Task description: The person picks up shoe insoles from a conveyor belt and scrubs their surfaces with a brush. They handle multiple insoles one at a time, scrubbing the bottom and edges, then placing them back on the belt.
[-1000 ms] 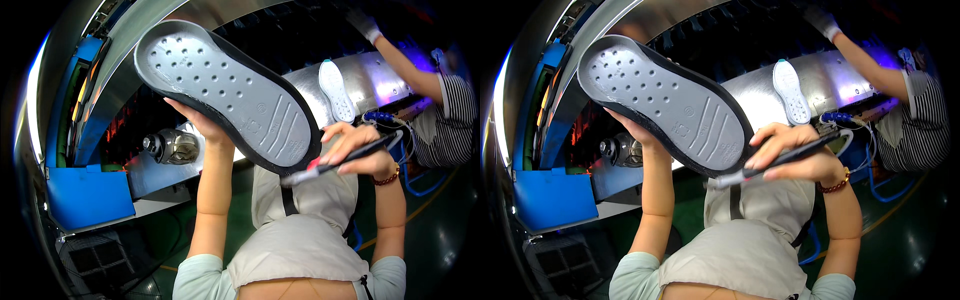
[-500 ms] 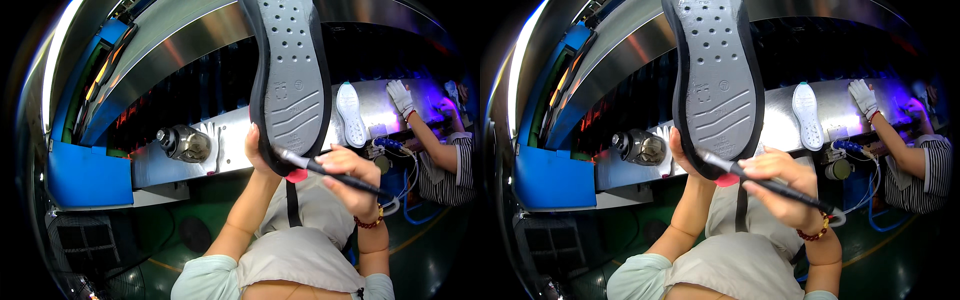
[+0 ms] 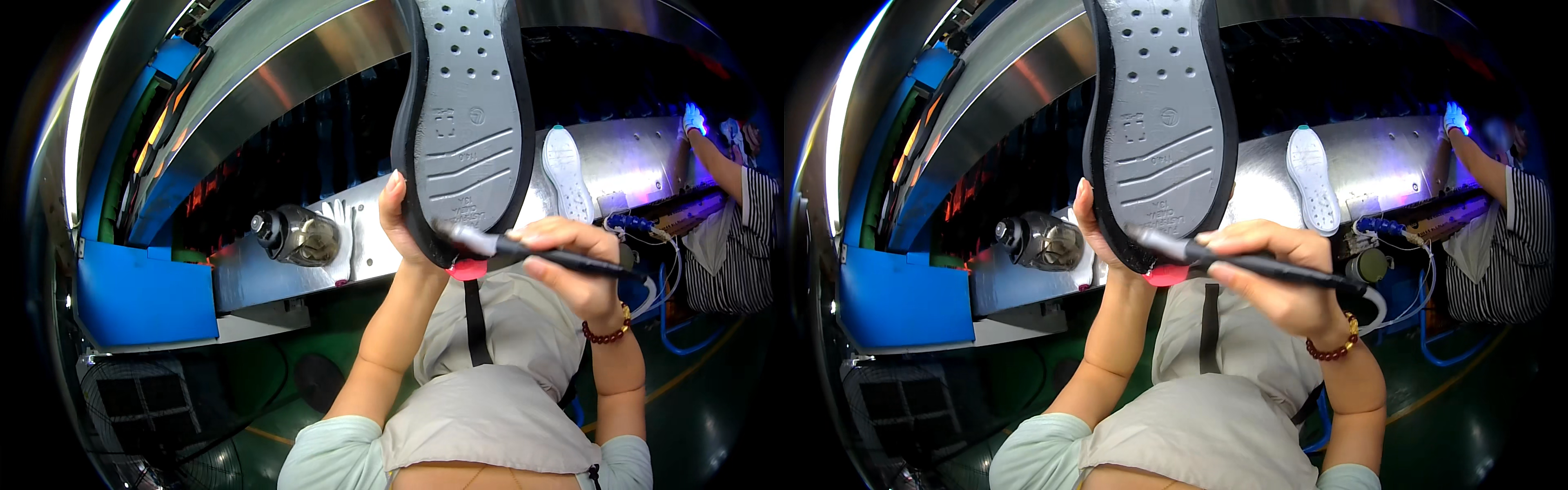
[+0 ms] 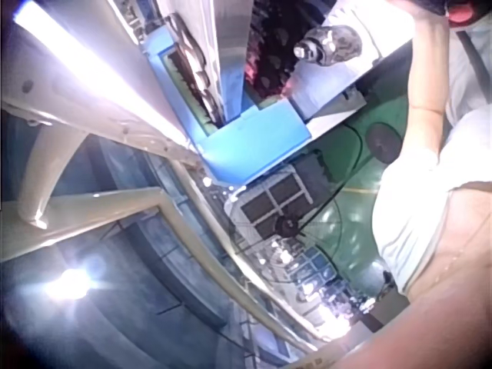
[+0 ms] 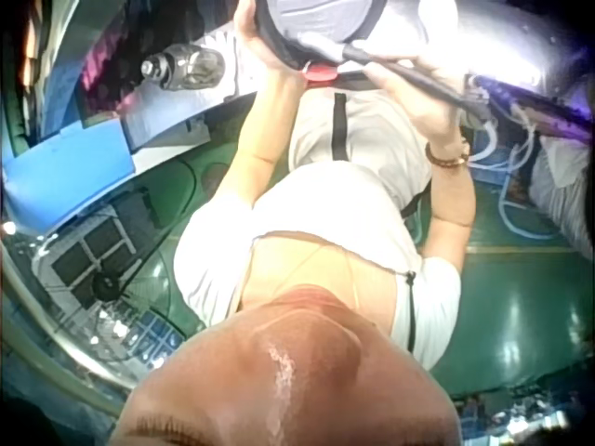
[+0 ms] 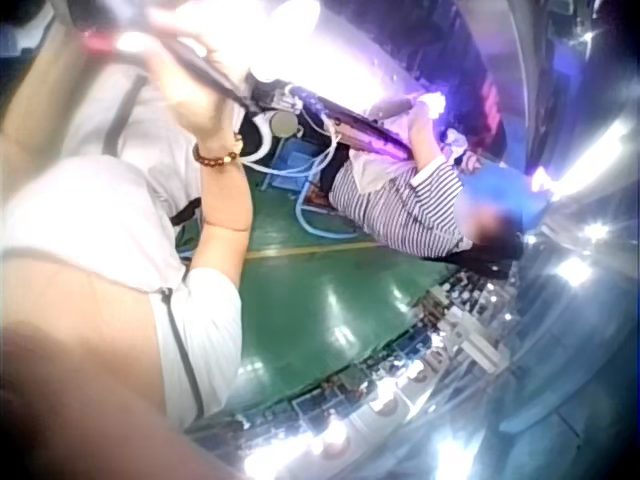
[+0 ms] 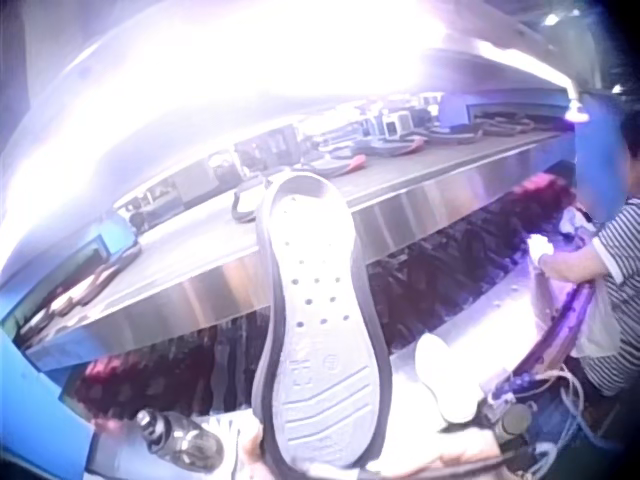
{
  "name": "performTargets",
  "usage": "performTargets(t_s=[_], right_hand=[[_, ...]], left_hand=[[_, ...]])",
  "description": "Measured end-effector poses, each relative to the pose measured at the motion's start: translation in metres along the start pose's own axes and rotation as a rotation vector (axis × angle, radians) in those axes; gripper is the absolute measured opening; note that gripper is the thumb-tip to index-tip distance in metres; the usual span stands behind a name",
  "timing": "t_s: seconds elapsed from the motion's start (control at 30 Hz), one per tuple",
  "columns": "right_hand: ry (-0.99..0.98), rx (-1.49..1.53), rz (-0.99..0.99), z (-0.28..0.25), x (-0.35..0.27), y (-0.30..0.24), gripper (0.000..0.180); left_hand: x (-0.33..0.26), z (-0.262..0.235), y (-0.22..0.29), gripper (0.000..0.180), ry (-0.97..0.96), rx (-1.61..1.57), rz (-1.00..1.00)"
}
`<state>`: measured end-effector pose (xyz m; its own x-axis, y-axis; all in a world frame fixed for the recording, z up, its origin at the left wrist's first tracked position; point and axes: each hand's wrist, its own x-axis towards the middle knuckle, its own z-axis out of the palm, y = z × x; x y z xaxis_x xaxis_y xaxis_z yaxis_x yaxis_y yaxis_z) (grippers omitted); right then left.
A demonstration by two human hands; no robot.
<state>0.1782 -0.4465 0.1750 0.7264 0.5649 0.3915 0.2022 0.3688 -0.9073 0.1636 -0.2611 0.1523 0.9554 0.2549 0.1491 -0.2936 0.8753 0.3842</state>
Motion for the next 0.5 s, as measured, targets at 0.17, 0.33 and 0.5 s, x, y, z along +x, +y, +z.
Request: performTargets(t_s=[0.17,0.33,0.5], right_hand=[[0.045,0.117,0.012,-0.014,0.012,-0.005,0.018],[-0.309,-0.213,-0.037,-0.025,0.017,-0.007,0.017],[-0.204,-0.166,0.089,-0.012,0.011,-0.005,0.018]], left_hand=[[0.006,0.004,0.008,0.042,-0.080,0.002,-0.020],[0.010,0.001,0.015,0.042,-0.182,0.016,-0.112],[0.013,-0.004,0.017,0.039,-0.087,-0.025,-0.184]])
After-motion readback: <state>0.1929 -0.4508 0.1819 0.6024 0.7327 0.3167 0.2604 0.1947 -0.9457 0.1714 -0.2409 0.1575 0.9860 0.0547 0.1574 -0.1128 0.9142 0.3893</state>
